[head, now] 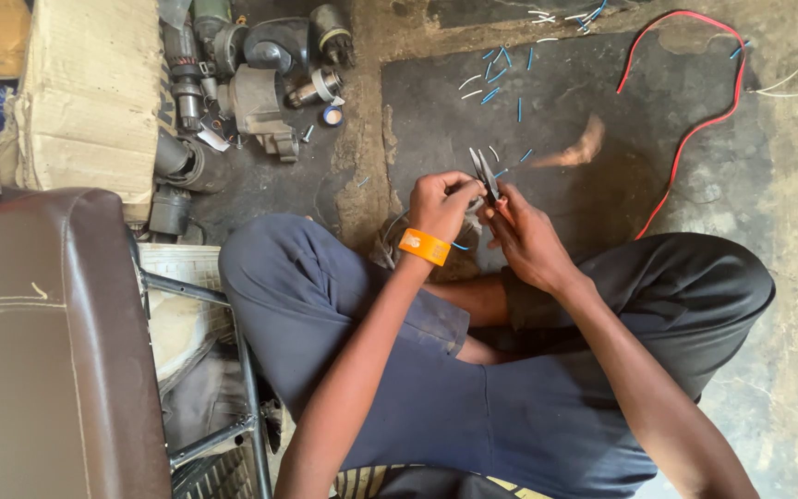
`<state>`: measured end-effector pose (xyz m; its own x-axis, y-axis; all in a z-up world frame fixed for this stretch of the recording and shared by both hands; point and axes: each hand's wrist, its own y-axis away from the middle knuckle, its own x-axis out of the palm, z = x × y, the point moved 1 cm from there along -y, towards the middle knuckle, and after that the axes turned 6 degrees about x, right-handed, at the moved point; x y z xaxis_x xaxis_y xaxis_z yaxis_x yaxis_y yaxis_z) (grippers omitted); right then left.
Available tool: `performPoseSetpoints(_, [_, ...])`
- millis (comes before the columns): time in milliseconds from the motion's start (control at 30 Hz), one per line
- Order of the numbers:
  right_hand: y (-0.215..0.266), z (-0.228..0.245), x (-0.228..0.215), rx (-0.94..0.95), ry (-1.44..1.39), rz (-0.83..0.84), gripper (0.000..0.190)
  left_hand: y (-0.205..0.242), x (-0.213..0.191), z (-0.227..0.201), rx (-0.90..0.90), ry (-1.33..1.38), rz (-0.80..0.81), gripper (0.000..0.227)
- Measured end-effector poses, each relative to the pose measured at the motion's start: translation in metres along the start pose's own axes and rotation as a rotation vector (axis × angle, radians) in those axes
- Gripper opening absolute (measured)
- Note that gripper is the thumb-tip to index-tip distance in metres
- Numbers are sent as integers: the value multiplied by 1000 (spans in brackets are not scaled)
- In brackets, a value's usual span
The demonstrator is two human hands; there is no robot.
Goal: The person sits on the floor and uses pliers to strip the blue insulation from a copper wire. They repeatedly cut and pull the insulation off the wire end, leaving the copper strands exposed.
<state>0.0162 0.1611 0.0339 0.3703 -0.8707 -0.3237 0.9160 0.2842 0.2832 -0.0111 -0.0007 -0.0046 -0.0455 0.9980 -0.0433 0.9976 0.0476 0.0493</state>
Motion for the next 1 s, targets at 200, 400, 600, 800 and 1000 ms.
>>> performPoseSetpoints(200, [2, 1, 4, 31, 31, -2, 38, -2, -1, 14, -43, 234, 50, 20])
performPoseSetpoints(400, [0, -4, 3, 58, 85, -22, 39, -3, -1, 17, -48, 242, 58, 20])
performPoseSetpoints(600, [0, -3, 0, -255, 132, -123, 44, -7, 0, 27, 53, 108, 61, 22])
performPoseSetpoints(800, [2, -4, -14, 74, -117, -73, 22, -1, 5, 17, -94, 265, 220, 30])
performPoseSetpoints(1000, [-13, -47, -36, -85, -211, -176, 18, 12, 8, -21, -177, 296, 486, 37])
